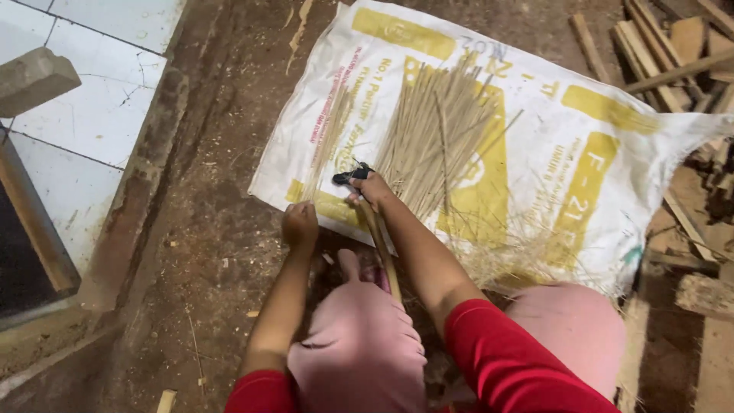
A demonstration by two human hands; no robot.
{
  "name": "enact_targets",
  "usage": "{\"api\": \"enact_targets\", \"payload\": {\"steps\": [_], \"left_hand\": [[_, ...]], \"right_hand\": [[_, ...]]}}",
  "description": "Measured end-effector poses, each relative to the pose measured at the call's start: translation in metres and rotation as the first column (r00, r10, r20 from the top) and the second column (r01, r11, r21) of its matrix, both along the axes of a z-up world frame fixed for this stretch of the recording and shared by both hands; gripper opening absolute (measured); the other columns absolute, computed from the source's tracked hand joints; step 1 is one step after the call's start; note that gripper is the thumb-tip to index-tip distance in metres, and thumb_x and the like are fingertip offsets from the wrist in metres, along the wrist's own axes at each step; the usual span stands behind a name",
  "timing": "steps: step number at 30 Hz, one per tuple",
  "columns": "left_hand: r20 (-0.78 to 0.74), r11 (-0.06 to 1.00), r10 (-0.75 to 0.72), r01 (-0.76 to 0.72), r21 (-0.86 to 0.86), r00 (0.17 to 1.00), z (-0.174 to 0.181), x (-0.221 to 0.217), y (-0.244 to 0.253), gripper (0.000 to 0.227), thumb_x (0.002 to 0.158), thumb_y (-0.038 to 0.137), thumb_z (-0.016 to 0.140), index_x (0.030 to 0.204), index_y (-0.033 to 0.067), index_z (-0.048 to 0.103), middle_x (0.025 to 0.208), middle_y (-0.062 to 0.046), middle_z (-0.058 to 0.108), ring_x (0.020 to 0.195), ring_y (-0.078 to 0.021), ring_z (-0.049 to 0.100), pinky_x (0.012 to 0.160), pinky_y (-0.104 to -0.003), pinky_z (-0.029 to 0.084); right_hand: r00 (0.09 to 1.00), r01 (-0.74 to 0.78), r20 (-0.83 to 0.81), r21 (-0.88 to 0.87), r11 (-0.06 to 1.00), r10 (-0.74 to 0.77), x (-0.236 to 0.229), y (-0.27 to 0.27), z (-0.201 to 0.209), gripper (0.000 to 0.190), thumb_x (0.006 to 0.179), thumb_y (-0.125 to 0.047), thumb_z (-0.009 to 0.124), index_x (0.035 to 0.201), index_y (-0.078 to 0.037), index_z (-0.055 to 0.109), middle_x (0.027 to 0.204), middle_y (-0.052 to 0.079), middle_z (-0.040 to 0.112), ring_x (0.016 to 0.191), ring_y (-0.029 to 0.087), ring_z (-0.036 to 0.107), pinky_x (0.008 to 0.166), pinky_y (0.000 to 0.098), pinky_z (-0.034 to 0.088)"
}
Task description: The person is sitting on the floor and using a small handheld blade to shave thin wooden sticks, likely preparing them for use in brooms or similar items.
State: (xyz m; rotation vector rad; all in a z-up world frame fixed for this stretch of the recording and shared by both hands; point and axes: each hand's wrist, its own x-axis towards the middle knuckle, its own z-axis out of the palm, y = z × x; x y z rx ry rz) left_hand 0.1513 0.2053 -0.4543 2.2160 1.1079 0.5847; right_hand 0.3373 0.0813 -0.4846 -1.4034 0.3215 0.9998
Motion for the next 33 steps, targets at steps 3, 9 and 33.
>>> {"api": "enact_targets", "payload": {"steps": [3,9,33], "left_hand": [[-0.177,0.992,-0.085,0.100,0.079,0.981,0.007,0.022,0.019,0.012,0.091,0.028,0.068,0.088,0.0206,0.077,0.081,-0.001,0.063,0.082,-0.0242,0.070,0.067,-0.037,0.060],[-0.265,0.971,-0.122,0.171,0.169,0.956,-0.030,0.038,0.038,0.023,0.087,0.026,0.074,0.105,0.0118,0.074,0.091,-0.002,0.059,0.088,-0.0244,0.069,0.065,-0.038,0.062],[0.927,-0.211,-0.204,0.910,-0.356,0.315,0.522,-0.068,-0.319,0.036,0.082,0.001,0.060,0.113,0.0119,0.046,0.127,-0.008,0.051,0.124,-0.0203,0.051,0.112,-0.032,0.045]], "right_hand": [[0.999,-0.010,0.037,-0.040,0.999,0.011,0.004,0.018,-0.011,0.021,0.092,-0.005,0.070,0.108,0.006,0.063,0.081,0.026,0.068,0.054,0.032,0.073,0.042,0.0400,0.063],[0.996,-0.060,0.057,-0.085,0.995,0.064,0.015,0.015,-0.021,0.027,0.091,-0.008,0.072,0.108,0.009,0.060,0.081,0.028,0.069,0.060,0.035,0.075,0.046,0.0430,0.066],[0.741,0.592,-0.017,0.489,0.641,-0.671,-0.056,-0.505,0.345,0.017,0.101,-0.011,0.067,0.109,0.003,0.061,0.149,0.031,0.056,0.055,0.002,0.058,0.046,0.0131,0.045]]}}
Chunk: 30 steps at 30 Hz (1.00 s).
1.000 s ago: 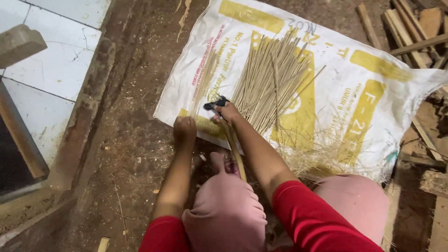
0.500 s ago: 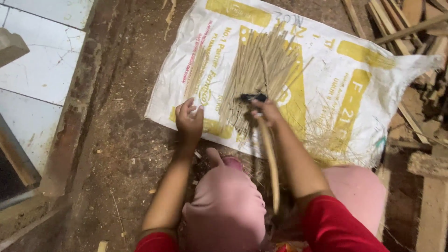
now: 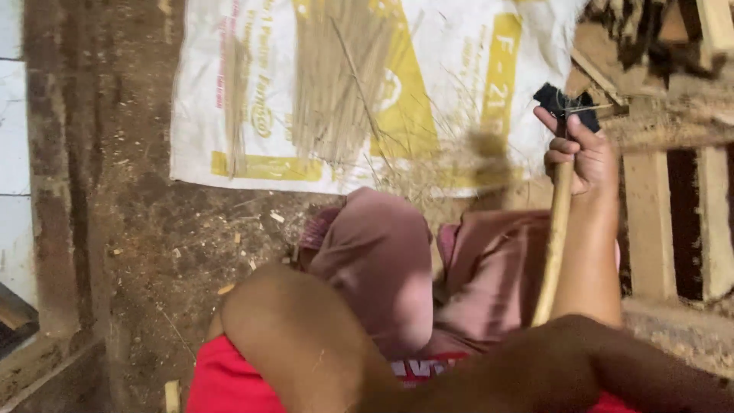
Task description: The person is sitting on the floor and using a small handheld blade to shave thin wooden sticks, likely preparing them for use in brooms or similar items.
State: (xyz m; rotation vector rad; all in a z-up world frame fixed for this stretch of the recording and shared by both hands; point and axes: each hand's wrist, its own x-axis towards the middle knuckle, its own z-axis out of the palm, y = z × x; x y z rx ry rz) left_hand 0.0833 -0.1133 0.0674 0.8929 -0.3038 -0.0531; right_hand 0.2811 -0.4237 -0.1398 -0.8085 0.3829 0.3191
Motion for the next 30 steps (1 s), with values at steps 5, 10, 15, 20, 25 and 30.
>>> {"api": "enact_targets", "payload": {"steps": [5,10,15,20,25,30], "left_hand": [[0.098,0.995,0.036,-0.045,0.092,0.995,-0.011,0.067,-0.007,0.030,0.087,0.015,0.066,0.111,0.0122,0.048,0.116,-0.005,0.057,0.112,-0.0168,0.057,0.104,-0.028,0.052],[0.187,0.976,0.112,-0.143,0.163,0.976,-0.084,0.192,0.015,0.033,0.092,0.029,0.073,0.108,0.0125,0.050,0.105,-0.002,0.062,0.100,-0.0132,0.063,0.095,-0.024,0.060],[-0.297,0.012,0.304,0.308,0.951,0.905,-0.385,0.283,0.031,0.053,0.104,0.041,0.058,0.145,0.0077,0.052,0.140,-0.038,0.051,0.131,-0.0519,0.055,0.107,-0.059,0.047],[-0.311,-0.170,0.338,0.383,0.908,0.888,-0.458,0.264,0.048,0.042,0.099,0.044,0.058,0.122,0.0112,0.069,0.124,-0.029,0.058,0.113,-0.0485,0.067,0.093,-0.055,0.055],[-0.271,-0.111,0.482,0.365,0.925,0.833,-0.476,0.259,0.073,0.023,0.092,0.025,0.066,0.107,0.0084,0.073,0.099,-0.019,0.072,0.100,-0.0405,0.074,0.087,-0.047,0.058],[-0.262,0.097,0.636,0.262,0.960,0.726,-0.459,0.259,0.095,0.043,0.100,0.033,0.045,0.115,0.0001,0.068,0.108,-0.028,0.070,0.108,-0.0460,0.068,0.089,-0.055,0.054]], "right_hand": [[0.993,-0.002,0.115,-0.178,0.984,0.023,-0.066,0.007,0.065,0.013,0.100,-0.010,0.066,0.095,0.002,0.063,0.128,0.029,0.068,0.047,0.000,0.059,0.037,0.0116,0.047],[0.994,0.093,0.051,0.033,0.995,-0.095,-0.094,-0.016,0.028,0.028,0.099,-0.007,0.071,0.073,0.003,0.070,0.114,0.028,0.073,0.044,0.005,0.063,0.055,0.0235,0.064],[0.966,0.166,-0.159,-0.220,0.961,-0.204,-0.077,-0.015,0.007,0.013,0.095,-0.010,0.068,0.106,-0.006,0.072,0.093,0.018,0.077,0.061,0.013,0.071,0.057,0.0230,0.055],[0.997,0.028,-0.072,-0.034,0.999,-0.031,-0.064,-0.001,-0.005,0.014,0.102,-0.012,0.057,0.102,-0.001,0.065,0.088,0.022,0.075,0.034,0.000,0.035,0.033,0.0161,0.027],[0.995,0.021,-0.100,-0.026,0.999,-0.024,-0.054,0.008,-0.027,0.006,0.100,-0.009,0.057,0.102,-0.004,0.057,0.113,0.027,0.077,0.038,0.001,0.036,0.033,0.0145,0.026],[0.996,-0.038,-0.081,0.039,0.998,0.041,-0.042,0.021,-0.037,0.013,0.102,-0.008,0.056,0.112,0.000,0.059,0.118,0.026,0.075,0.041,0.005,0.040,0.033,0.0171,0.030]]}}
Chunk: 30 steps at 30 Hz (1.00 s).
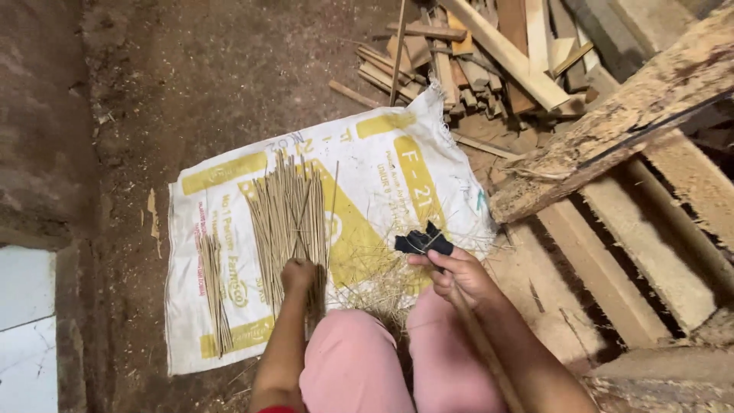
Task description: The person is sitting on the floor and using a small handheld blade to shave thin wooden sticks, likely preparing them for use in brooms or similar items.
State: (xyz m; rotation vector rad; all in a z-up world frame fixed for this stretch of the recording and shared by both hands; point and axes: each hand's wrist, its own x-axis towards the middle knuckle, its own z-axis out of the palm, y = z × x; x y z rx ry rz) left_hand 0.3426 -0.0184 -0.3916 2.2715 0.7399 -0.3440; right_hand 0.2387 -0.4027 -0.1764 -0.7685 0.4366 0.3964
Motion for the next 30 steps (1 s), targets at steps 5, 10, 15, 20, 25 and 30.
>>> {"api": "enact_targets", "payload": {"steps": [5,10,15,20,25,30], "left_hand": [[0.195,0.998,-0.016,0.029,-0.062,0.981,0.058,-0.033,0.041,0.025,0.094,0.025,0.053,0.086,0.0051,0.067,0.081,-0.018,0.061,0.082,-0.0351,0.057,0.074,-0.048,0.045],[0.309,0.965,-0.001,0.082,-0.249,0.951,0.264,-0.165,0.003,0.034,0.097,0.030,0.065,0.113,0.0008,0.074,0.103,-0.022,0.074,0.092,-0.0335,0.070,0.083,-0.048,0.053],[0.354,0.904,-0.302,0.384,-0.188,0.885,0.324,-0.262,-0.020,0.016,0.089,0.019,0.073,0.094,0.0065,0.082,0.077,-0.004,0.066,0.060,-0.0135,0.055,0.054,-0.025,0.046],[0.307,0.912,-0.285,0.356,-0.204,0.908,0.342,-0.300,-0.047,0.020,0.087,0.014,0.074,0.104,0.0055,0.082,0.084,-0.007,0.075,0.065,-0.0153,0.066,0.057,-0.025,0.055],[0.566,0.943,-0.222,0.322,-0.082,0.794,0.309,-0.317,-0.076,0.014,0.082,0.007,0.078,0.095,0.0025,0.081,0.073,-0.004,0.064,0.063,-0.0142,0.057,0.056,-0.025,0.050],[0.557,0.951,-0.195,0.294,-0.094,0.808,0.274,-0.327,-0.077,0.010,0.084,0.015,0.082,0.092,0.0104,0.083,0.077,-0.011,0.068,0.075,-0.0253,0.069,0.071,-0.032,0.053]], "right_hand": [[0.997,-0.049,0.049,-0.041,0.998,0.051,-0.002,0.016,0.033,0.016,0.100,-0.007,0.058,0.115,-0.002,0.061,0.116,0.025,0.076,0.042,0.006,0.046,0.034,0.0178,0.033],[0.992,-0.093,0.090,0.029,0.995,0.090,-0.025,0.039,0.056,0.018,0.099,-0.004,0.060,0.117,-0.001,0.062,0.114,0.028,0.075,0.040,0.006,0.050,0.033,0.0172,0.036],[0.963,-0.192,0.212,0.102,0.976,0.167,-0.063,0.067,0.092,0.037,0.094,-0.004,0.061,0.126,0.012,0.054,0.118,0.034,0.069,0.041,0.010,0.054,0.032,0.0190,0.043],[0.932,-0.232,0.267,-0.082,0.969,0.245,-0.089,0.062,0.088,0.020,0.098,-0.001,0.061,0.115,0.009,0.060,0.084,0.016,0.068,0.041,0.011,0.057,0.035,0.0199,0.050],[0.920,-0.380,0.055,-0.123,0.917,0.389,-0.136,0.092,0.049,0.033,0.099,-0.004,0.062,0.122,0.009,0.041,0.070,0.015,0.066,0.043,0.018,0.064,0.034,0.0248,0.055],[0.931,-0.329,0.123,-0.118,0.937,0.343,-0.130,0.082,0.033,0.030,0.090,0.003,0.072,0.117,0.008,0.061,0.074,0.024,0.070,0.044,0.030,0.069,0.033,0.0395,0.058]]}}
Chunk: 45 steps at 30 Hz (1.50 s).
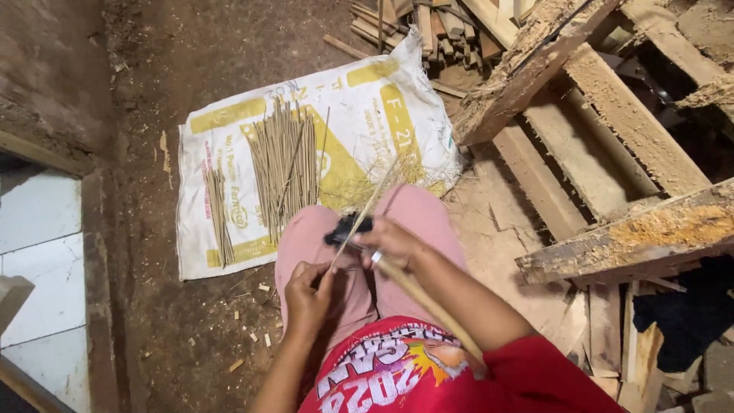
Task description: The person is sitting on the floor and using a small handheld blade to shave thin wooden sticks, likely preparing them for use in brooms or similar items.
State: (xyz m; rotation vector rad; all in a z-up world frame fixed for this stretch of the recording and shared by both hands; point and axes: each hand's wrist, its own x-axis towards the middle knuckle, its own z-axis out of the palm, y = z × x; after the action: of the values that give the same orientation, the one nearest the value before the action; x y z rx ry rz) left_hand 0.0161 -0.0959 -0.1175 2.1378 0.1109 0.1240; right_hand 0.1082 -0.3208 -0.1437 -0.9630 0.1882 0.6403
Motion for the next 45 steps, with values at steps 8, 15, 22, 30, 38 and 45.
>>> {"api": "enact_targets", "payload": {"steps": [8,15,22,30,38,45], "left_hand": [[-0.095,0.995,-0.091,0.087,-0.040,0.991,0.021,-0.025,0.021,0.011,0.085,0.012,0.080,0.096,0.0084,0.083,0.077,-0.015,0.070,0.076,-0.0263,0.070,0.072,-0.036,0.052],[-0.141,0.995,-0.022,0.009,-0.095,0.990,0.025,-0.009,-0.019,0.009,0.088,0.015,0.079,0.094,0.0099,0.083,0.079,-0.013,0.071,0.081,-0.0242,0.070,0.075,-0.035,0.054],[-0.132,0.984,-0.146,0.131,-0.121,0.980,0.007,-0.022,0.009,0.011,0.089,0.012,0.076,0.097,0.0077,0.082,0.079,-0.013,0.071,0.078,-0.0244,0.070,0.076,-0.036,0.053],[-0.234,0.980,-0.132,0.091,-0.177,0.963,0.005,-0.012,-0.010,0.016,0.090,0.009,0.072,0.102,0.0090,0.083,0.087,-0.018,0.076,0.081,-0.0242,0.071,0.074,-0.038,0.053],[-0.212,0.970,-0.171,0.126,-0.208,0.962,0.012,-0.016,-0.007,0.014,0.088,0.006,0.071,0.096,0.0071,0.082,0.080,-0.015,0.073,0.075,-0.0221,0.067,0.074,-0.036,0.053],[-0.272,0.955,-0.213,0.140,-0.263,0.938,0.028,-0.023,0.000,0.012,0.091,0.009,0.072,0.094,0.0092,0.084,0.072,-0.007,0.069,0.072,-0.0121,0.057,0.069,-0.030,0.049]], "right_hand": [[0.919,0.391,0.085,-0.080,0.917,-0.384,0.052,-0.115,0.084,0.009,0.095,-0.008,0.070,0.099,-0.006,0.063,0.067,0.000,0.053,0.044,0.008,0.055,0.035,0.0198,0.048],[0.983,-0.157,-0.122,-0.153,0.976,0.139,-0.038,0.022,0.021,0.019,0.091,-0.014,0.075,0.102,-0.001,0.065,0.061,0.012,0.060,0.044,0.024,0.066,0.037,0.0299,0.059],[0.982,0.187,0.056,-0.206,0.961,-0.180,0.025,-0.070,0.066,0.046,0.087,0.007,0.072,0.121,-0.006,0.045,0.080,0.009,0.062,0.058,0.019,0.070,0.052,0.0316,0.063],[0.932,0.351,0.045,-0.363,0.863,-0.360,0.014,-0.043,0.123,0.022,0.076,-0.009,0.087,0.065,-0.005,0.068,0.054,0.013,0.058,0.035,0.019,0.052,0.033,0.0327,0.037],[0.990,-0.018,-0.140,-0.191,0.981,-0.009,-0.001,-0.034,0.074,0.019,0.087,-0.004,0.077,0.097,0.002,0.062,0.061,0.018,0.064,0.042,0.029,0.066,0.031,0.0428,0.055],[0.859,0.505,0.159,-0.096,0.858,-0.487,0.094,-0.181,-0.010,0.011,0.094,-0.007,0.074,0.101,-0.002,0.067,0.071,0.012,0.063,0.041,0.017,0.055,0.035,0.0341,0.049]]}}
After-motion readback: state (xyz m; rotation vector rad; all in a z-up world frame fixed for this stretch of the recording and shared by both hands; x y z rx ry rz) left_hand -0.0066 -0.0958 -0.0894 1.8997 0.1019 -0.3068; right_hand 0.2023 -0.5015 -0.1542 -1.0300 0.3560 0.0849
